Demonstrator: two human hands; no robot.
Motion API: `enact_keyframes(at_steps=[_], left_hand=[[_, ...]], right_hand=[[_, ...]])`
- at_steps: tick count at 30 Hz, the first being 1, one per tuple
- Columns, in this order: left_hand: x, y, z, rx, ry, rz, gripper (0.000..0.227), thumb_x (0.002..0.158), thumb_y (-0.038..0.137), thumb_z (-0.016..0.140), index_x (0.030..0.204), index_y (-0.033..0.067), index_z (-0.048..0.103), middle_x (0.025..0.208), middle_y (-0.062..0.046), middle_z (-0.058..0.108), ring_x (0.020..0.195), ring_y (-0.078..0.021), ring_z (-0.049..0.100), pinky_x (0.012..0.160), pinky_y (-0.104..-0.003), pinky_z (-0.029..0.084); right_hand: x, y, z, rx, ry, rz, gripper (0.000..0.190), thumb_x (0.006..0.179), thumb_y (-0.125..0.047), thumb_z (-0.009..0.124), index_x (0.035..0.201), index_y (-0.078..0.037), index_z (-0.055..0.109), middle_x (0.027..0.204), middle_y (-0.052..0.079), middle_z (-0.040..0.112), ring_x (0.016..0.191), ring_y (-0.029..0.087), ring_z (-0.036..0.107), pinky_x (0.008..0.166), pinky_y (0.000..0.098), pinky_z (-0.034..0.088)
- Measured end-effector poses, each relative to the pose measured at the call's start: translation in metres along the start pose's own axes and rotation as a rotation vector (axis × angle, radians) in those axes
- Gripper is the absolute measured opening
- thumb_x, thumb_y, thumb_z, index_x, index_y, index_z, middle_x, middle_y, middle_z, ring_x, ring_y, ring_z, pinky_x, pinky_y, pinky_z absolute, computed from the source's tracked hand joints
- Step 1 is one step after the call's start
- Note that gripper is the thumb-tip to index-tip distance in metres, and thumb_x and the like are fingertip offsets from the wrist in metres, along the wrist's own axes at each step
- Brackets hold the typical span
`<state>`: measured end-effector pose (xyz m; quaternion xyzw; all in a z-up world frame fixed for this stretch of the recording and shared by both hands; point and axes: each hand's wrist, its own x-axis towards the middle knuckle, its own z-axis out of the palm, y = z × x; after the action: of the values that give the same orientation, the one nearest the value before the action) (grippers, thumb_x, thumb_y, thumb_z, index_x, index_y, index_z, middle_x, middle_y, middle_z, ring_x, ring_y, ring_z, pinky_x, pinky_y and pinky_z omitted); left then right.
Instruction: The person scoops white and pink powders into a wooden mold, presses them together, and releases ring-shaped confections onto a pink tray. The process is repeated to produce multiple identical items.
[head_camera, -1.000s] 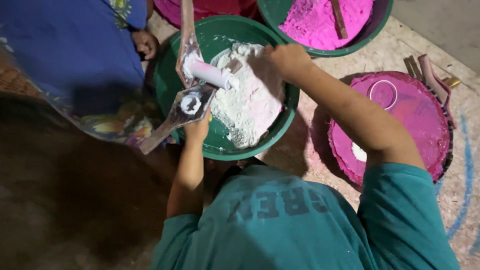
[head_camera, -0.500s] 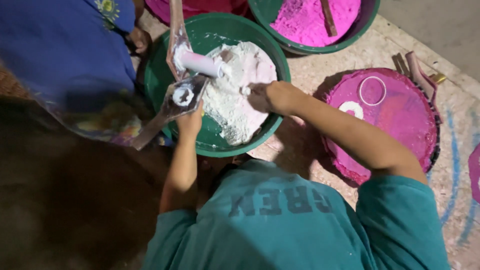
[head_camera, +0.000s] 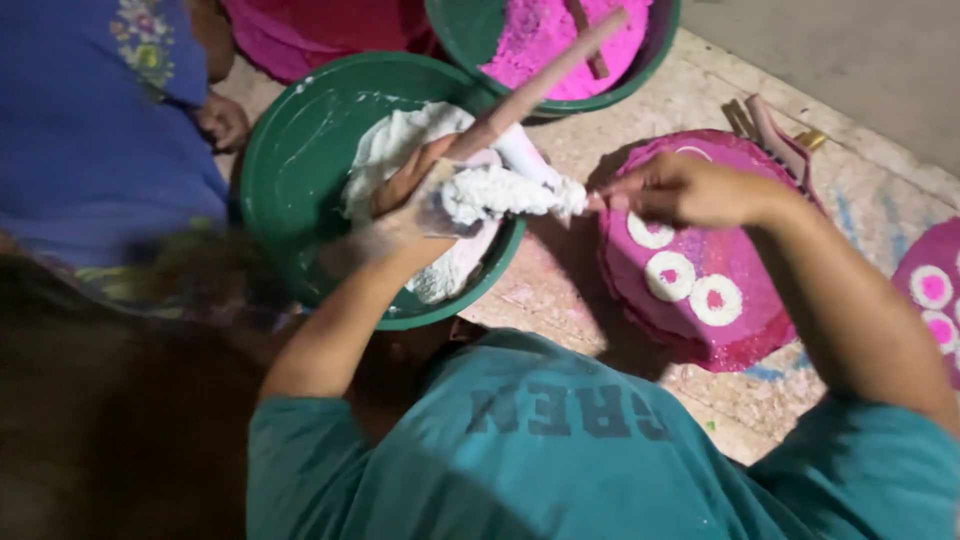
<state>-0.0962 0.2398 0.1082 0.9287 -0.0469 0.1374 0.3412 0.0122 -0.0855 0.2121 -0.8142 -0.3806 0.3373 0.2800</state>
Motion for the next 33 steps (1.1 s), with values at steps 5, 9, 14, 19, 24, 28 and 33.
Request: enact_keyframes(at_steps=[5, 9, 14, 19, 24, 28, 33], left_hand=[[0.03, 0.022, 0.018, 0.026, -0.121, 0.153, 0.061, 0.092, 0.037, 0.072, 0.143, 0.0119, 0.052, 0.139, -0.016, 0.058, 0.128, -0.0345, 0.055, 0.106, -0.044, 0.045], [0.016, -0.005, 0.06, 0.054, -0.247, 0.179, 0.058, 0.095, 0.037, 0.068, 0.143, 0.01, 0.051, 0.141, -0.018, 0.056, 0.13, -0.036, 0.052, 0.107, -0.045, 0.042], [-0.003, -0.045, 0.084, -0.066, -0.201, 0.224, 0.062, 0.098, 0.038, 0.067, 0.146, 0.0044, 0.048, 0.145, -0.023, 0.05, 0.131, -0.0401, 0.047, 0.105, -0.047, 0.038], [0.025, -0.055, 0.056, 0.15, -0.182, 0.195, 0.055, 0.098, 0.036, 0.067, 0.146, 0.0144, 0.053, 0.145, -0.014, 0.055, 0.135, -0.034, 0.05, 0.114, -0.044, 0.04], [0.017, -0.032, 0.073, 0.06, -0.12, 0.297, 0.068, 0.082, 0.028, 0.075, 0.143, 0.0077, 0.053, 0.145, -0.019, 0.053, 0.134, -0.0363, 0.049, 0.112, -0.044, 0.039], [0.018, -0.045, 0.052, 0.048, -0.086, 0.224, 0.061, 0.087, 0.028, 0.07, 0.143, 0.0092, 0.055, 0.141, -0.017, 0.059, 0.13, -0.0353, 0.054, 0.11, -0.045, 0.042], [0.029, -0.044, 0.012, 0.137, 0.116, 0.067, 0.041, 0.103, 0.035, 0.068, 0.138, 0.0159, 0.06, 0.134, -0.011, 0.066, 0.122, -0.036, 0.064, 0.106, -0.047, 0.05]], right_hand=[[0.02, -0.061, 0.011, -0.949, 0.065, 0.251, 0.035, 0.099, -0.032, 0.057, 0.132, -0.031, 0.069, 0.091, 0.007, 0.073, 0.084, 0.028, 0.073, 0.064, 0.0424, 0.055], [0.019, -0.069, 0.07, -1.268, 0.304, -0.256, 0.034, 0.094, -0.02, 0.055, 0.124, -0.007, 0.066, 0.095, 0.01, 0.07, 0.077, 0.026, 0.072, 0.06, 0.0381, 0.057], [-0.031, -0.086, 0.046, -1.319, 0.351, -0.179, 0.041, 0.086, -0.022, 0.057, 0.124, -0.012, 0.067, 0.099, 0.006, 0.068, 0.073, 0.022, 0.071, 0.051, 0.0347, 0.055], [-0.051, -0.129, 0.004, -1.209, 0.405, -0.093, 0.031, 0.089, -0.017, 0.057, 0.116, -0.009, 0.071, 0.092, 0.007, 0.07, 0.075, 0.023, 0.073, 0.046, 0.0365, 0.053], [0.028, -0.093, 0.054, -1.295, 0.151, -0.063, 0.022, 0.091, -0.016, 0.059, 0.102, 0.0, 0.069, 0.085, 0.011, 0.071, 0.071, 0.024, 0.072, 0.051, 0.0356, 0.055], [0.019, -0.086, 0.059, -1.222, 0.292, -0.158, 0.024, 0.089, -0.014, 0.059, 0.105, 0.001, 0.067, 0.089, 0.014, 0.07, 0.07, 0.025, 0.072, 0.052, 0.0355, 0.056], [-0.023, -0.088, 0.029, -0.68, 0.553, -0.074, 0.032, 0.094, -0.005, 0.063, 0.126, -0.002, 0.064, 0.109, 0.017, 0.071, 0.084, 0.036, 0.071, 0.064, 0.0444, 0.056]])
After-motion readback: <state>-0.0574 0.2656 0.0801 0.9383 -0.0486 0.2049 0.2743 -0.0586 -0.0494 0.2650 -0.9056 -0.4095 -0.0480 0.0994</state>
